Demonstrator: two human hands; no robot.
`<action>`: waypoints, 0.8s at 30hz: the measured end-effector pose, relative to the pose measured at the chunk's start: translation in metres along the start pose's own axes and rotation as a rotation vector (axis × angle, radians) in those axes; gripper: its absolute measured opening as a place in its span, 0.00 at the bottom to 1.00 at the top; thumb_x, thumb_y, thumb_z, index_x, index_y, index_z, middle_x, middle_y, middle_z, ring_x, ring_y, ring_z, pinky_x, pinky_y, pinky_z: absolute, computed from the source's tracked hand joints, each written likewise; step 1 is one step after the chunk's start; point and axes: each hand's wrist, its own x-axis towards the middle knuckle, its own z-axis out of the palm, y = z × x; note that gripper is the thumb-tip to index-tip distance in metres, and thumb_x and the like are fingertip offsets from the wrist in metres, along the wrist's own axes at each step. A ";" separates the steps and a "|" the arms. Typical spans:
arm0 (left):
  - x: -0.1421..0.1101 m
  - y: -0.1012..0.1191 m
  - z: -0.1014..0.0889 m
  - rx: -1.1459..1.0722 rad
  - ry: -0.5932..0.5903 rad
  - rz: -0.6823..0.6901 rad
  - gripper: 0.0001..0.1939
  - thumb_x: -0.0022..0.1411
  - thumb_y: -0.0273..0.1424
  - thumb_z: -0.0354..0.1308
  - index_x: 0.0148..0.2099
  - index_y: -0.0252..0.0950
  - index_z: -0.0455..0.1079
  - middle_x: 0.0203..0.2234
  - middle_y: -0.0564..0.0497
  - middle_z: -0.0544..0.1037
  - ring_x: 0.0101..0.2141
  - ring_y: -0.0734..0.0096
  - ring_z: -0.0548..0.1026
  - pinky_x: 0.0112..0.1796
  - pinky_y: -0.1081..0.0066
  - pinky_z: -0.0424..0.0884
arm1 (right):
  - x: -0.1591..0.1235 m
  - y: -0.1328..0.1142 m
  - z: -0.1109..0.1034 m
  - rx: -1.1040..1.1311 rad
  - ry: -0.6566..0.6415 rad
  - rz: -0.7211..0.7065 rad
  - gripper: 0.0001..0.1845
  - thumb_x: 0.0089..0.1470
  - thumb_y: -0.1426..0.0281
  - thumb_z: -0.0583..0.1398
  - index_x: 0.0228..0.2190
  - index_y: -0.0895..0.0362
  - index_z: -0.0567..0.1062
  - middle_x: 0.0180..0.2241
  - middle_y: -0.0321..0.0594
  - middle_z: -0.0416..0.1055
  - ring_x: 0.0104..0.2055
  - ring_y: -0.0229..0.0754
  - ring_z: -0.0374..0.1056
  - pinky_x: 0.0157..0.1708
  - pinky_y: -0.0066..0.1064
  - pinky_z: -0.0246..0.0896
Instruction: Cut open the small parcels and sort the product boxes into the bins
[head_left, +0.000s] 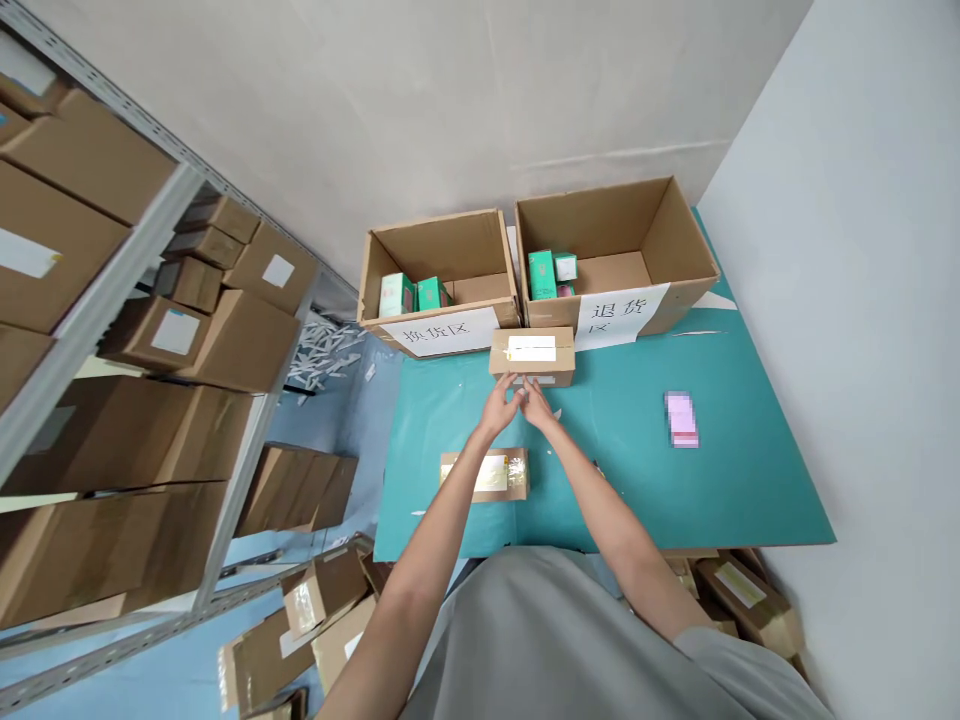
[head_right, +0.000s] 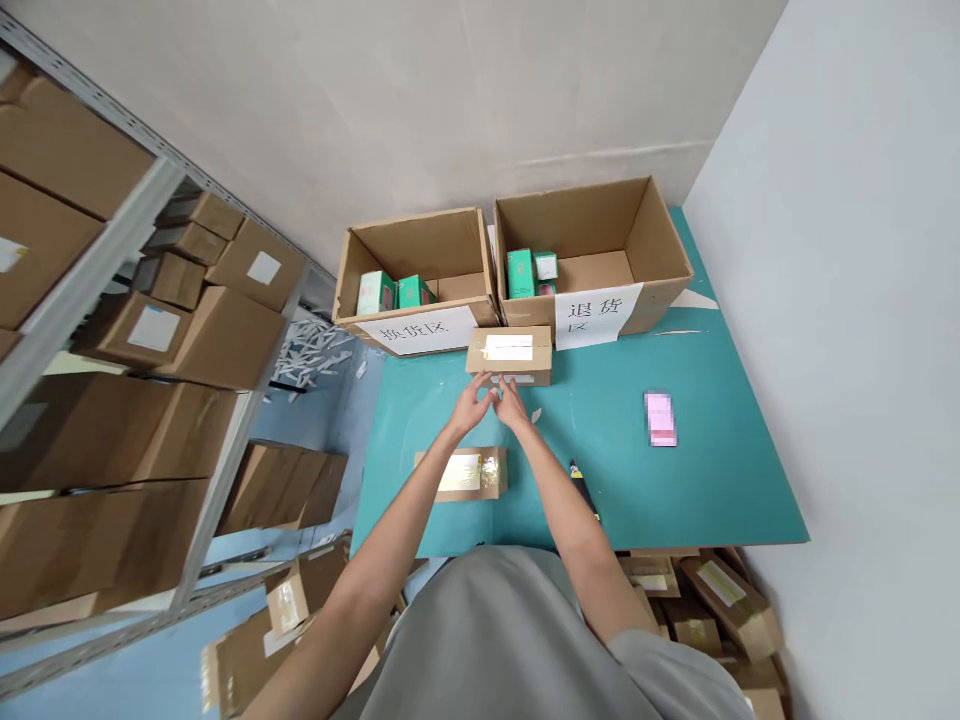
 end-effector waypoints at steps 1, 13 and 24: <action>-0.010 -0.005 -0.001 0.006 0.023 0.011 0.27 0.71 0.39 0.64 0.68 0.34 0.78 0.73 0.34 0.74 0.76 0.43 0.67 0.77 0.46 0.61 | 0.001 0.007 -0.004 0.005 -0.004 -0.003 0.29 0.78 0.63 0.55 0.73 0.55 0.74 0.76 0.52 0.69 0.79 0.51 0.64 0.74 0.41 0.62; -0.162 -0.137 -0.118 0.019 0.251 -0.517 0.44 0.70 0.50 0.67 0.76 0.26 0.66 0.74 0.25 0.69 0.75 0.37 0.69 0.74 0.48 0.66 | -0.179 0.143 -0.010 -0.137 0.312 0.520 0.38 0.59 0.66 0.70 0.65 0.72 0.73 0.67 0.78 0.70 0.72 0.71 0.66 0.72 0.54 0.59; -0.168 -0.154 -0.070 -0.388 0.105 -0.499 0.50 0.67 0.48 0.72 0.81 0.31 0.60 0.77 0.27 0.67 0.75 0.43 0.69 0.75 0.49 0.64 | -0.194 0.131 0.014 0.049 0.271 0.528 0.10 0.63 0.62 0.62 0.39 0.56 0.77 0.36 0.43 0.83 0.42 0.48 0.82 0.45 0.33 0.76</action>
